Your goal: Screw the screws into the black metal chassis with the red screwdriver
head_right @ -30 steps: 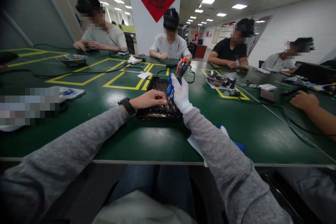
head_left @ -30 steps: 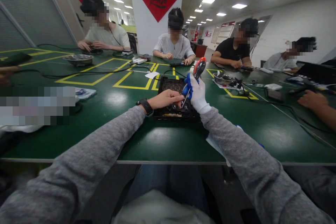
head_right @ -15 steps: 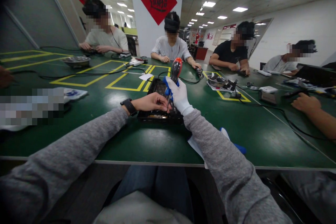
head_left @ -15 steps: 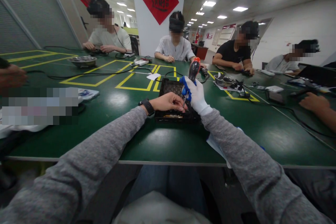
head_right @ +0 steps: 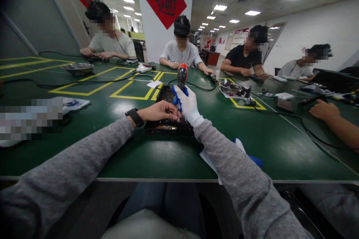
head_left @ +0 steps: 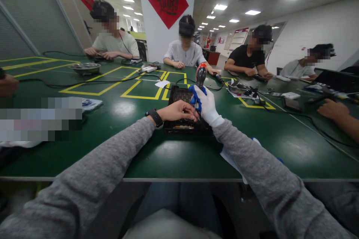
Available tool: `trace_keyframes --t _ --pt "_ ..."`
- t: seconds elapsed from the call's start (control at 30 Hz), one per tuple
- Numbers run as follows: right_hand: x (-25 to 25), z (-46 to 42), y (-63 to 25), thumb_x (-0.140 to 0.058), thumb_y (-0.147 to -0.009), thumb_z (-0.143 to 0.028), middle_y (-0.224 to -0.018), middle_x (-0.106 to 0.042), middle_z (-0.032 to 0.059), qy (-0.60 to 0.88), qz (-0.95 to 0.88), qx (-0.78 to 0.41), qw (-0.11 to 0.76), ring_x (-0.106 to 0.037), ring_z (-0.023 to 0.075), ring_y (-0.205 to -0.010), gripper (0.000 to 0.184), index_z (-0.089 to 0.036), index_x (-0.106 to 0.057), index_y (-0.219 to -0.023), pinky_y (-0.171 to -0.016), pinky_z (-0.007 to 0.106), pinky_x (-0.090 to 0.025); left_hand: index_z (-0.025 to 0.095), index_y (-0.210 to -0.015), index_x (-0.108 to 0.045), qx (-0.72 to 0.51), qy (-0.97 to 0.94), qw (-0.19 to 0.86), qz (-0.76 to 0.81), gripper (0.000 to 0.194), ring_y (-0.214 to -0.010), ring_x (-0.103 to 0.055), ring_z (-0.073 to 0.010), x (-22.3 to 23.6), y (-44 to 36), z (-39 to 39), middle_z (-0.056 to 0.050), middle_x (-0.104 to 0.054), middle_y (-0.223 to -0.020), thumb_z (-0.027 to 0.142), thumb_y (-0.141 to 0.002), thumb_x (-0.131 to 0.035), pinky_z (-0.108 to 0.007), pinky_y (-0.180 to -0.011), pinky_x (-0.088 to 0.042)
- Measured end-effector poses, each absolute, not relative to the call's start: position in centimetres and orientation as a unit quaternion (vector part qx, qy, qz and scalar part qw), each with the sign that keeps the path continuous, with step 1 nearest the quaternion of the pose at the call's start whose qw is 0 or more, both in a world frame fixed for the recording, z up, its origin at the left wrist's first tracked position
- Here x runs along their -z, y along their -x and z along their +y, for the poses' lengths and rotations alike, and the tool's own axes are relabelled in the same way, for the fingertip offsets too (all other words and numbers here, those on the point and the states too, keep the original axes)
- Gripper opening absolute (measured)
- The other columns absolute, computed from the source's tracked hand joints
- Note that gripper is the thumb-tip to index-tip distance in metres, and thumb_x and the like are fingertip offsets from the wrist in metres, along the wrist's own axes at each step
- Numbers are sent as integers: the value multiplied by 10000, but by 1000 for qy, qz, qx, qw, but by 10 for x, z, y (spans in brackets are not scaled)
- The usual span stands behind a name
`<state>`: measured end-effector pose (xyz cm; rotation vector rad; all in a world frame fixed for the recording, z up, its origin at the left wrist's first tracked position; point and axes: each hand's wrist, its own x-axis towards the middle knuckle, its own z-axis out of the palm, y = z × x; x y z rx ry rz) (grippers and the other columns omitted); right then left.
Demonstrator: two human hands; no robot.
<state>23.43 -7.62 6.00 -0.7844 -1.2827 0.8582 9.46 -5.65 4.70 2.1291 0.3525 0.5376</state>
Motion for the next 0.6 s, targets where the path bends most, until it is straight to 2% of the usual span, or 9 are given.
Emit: trace_keyframes --t 0.17,0.3,0.47,0.6 --pt "-59 -76 -234 -578 -709 -530 -501 -474 -61 343 -543 -391 659 -394 40 -389 368 -178 -567 -817 -356 171 -280 81 -795 -678 -234 -868 395 189 289 -727 -617 -138 -46 -95 -56 -86 -690 -808 354 -704 -661 -263 -722 -477" --pt "-60 -77 -235 -594 -687 -547 -480 -482 -60 357 -547 -416 633 -365 43 -362 398 -178 -575 -834 -332 179 -252 78 -851 -676 -209 -864 431 158 286 -774 -624 -150 -49 -94 -59 -102 -691 -848 336 -732 -639 -277 -762 -475" --pt "-60 -76 -235 -611 -677 -539 -504 -501 -51 354 -544 -420 634 -407 43 -391 390 -171 -575 -803 -350 169 -279 80 -853 -677 -195 -866 436 151 294 -839 -620 -156 -50 -94 -59 -112 -685 -922 347 -738 -631 -274 -798 -464" --pt "-60 -77 -235 -594 -697 -536 -503 -500 -53 343 -532 -420 650 -378 34 -364 387 -170 -579 -822 -334 165 -256 82 -807 -677 -223 -864 406 197 298 -755 -615 -140 -47 -94 -56 -85 -690 -834 362 -706 -659 -258 -738 -469"
